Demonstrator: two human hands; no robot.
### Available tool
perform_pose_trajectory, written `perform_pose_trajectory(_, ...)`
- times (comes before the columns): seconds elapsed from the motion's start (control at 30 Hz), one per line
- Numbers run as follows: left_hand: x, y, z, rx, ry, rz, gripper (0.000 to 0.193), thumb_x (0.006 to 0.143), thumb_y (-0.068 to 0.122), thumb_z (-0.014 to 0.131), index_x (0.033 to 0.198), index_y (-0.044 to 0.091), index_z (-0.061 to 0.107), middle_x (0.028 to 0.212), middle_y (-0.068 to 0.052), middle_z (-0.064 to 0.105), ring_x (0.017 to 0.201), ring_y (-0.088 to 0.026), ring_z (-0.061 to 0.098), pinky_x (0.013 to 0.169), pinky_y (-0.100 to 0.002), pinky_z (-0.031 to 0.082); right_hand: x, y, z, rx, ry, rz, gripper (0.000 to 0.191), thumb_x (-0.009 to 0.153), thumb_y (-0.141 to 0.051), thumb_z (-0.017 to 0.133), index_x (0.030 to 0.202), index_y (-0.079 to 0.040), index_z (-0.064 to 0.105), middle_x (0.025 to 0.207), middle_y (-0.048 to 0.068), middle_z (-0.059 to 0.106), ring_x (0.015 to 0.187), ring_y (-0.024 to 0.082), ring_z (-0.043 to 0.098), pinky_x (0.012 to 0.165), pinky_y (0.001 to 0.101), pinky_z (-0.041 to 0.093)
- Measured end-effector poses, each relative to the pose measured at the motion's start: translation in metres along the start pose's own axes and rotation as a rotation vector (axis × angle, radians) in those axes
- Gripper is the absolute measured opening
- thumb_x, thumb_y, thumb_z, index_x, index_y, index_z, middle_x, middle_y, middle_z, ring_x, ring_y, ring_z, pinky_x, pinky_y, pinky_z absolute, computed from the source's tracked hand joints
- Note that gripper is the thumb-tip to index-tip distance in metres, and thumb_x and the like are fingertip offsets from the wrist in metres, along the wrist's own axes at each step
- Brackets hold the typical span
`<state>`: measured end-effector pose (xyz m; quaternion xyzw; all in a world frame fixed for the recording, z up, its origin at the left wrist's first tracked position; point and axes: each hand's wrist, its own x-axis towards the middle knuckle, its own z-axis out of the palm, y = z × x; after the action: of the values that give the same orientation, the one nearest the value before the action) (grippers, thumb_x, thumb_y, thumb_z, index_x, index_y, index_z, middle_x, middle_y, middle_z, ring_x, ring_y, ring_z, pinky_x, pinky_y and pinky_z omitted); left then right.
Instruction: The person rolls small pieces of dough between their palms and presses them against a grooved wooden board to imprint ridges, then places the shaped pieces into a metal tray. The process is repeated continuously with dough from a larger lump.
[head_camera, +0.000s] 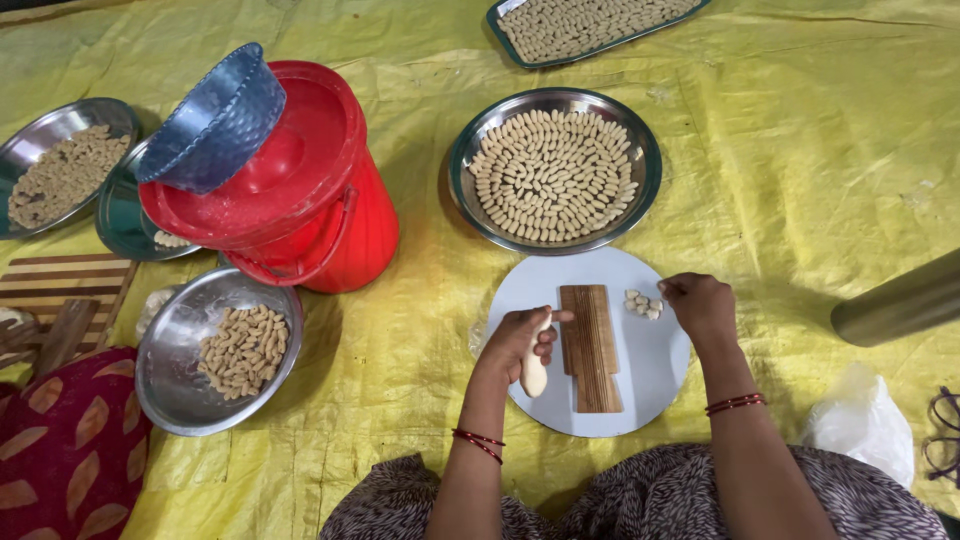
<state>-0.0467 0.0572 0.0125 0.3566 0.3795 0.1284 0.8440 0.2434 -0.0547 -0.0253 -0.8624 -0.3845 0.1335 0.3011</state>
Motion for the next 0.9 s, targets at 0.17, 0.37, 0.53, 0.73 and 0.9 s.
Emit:
perform_pose_trajectory(0.17,0.002,-0.004,0.005,0.004,-0.154,-0.058,0.036,0.103,0.027,0.064,0.126,0.006,0.046,0.065,0.004,0.045,0.049,-0.007,0.043,0.045,-0.027,0.04,-0.023,-0.065,0.005,0.351,-0.44,-0.104,0.031,0.083,-0.003,0.073,0.112,-0.015,0.08,0.098,0.005,0.083,0.088,0.016,0.08,0.083,0.0344,0.067)
perform_pose_trajectory(0.37,0.001,-0.009,0.006,-0.025,-0.271,-0.077,0.032,0.103,0.024,0.059,0.125,0.008,0.045,0.072,0.002,0.054,0.05,-0.007,0.046,0.045,-0.026,0.044,-0.062,-0.115,-0.002,0.364,-0.598,-0.351,0.044,0.077,-0.006,0.081,0.12,-0.017,0.076,0.114,0.004,0.079,0.096,0.016,0.077,0.091,0.0317,0.062)
perform_pose_trajectory(0.53,-0.002,-0.009,0.007,0.014,-0.267,-0.103,0.03,0.103,0.03,0.061,0.116,0.011,0.043,0.074,0.002,0.053,0.054,-0.009,0.047,0.049,-0.027,0.043,-0.062,-0.117,-0.002,0.356,-0.608,-0.391,0.034,0.079,-0.006,0.08,0.113,-0.01,0.078,0.105,0.004,0.079,0.091,0.019,0.076,0.088,0.0317,0.06)
perform_pose_trajectory(0.73,0.003,-0.009,0.006,0.017,-0.344,-0.075,0.04,0.099,0.05,0.062,0.097,0.011,0.059,0.069,0.005,0.048,0.057,-0.007,0.046,0.053,-0.027,0.044,-0.066,-0.111,0.004,0.387,-0.361,-0.416,0.017,0.081,-0.005,0.077,0.098,-0.004,0.077,0.094,0.006,0.078,0.08,0.016,0.077,0.074,0.0314,0.063)
perform_pose_trajectory(0.9,0.011,-0.012,0.004,0.094,-0.279,-0.099,0.043,0.1,0.052,0.061,0.094,0.009,0.061,0.066,0.006,0.044,0.055,-0.006,0.043,0.05,-0.026,0.042,-0.07,-0.12,-0.002,0.289,-0.173,-0.451,0.01,0.083,-0.007,0.078,0.093,-0.005,0.08,0.092,0.006,0.079,0.077,0.019,0.076,0.073,0.0326,0.061)
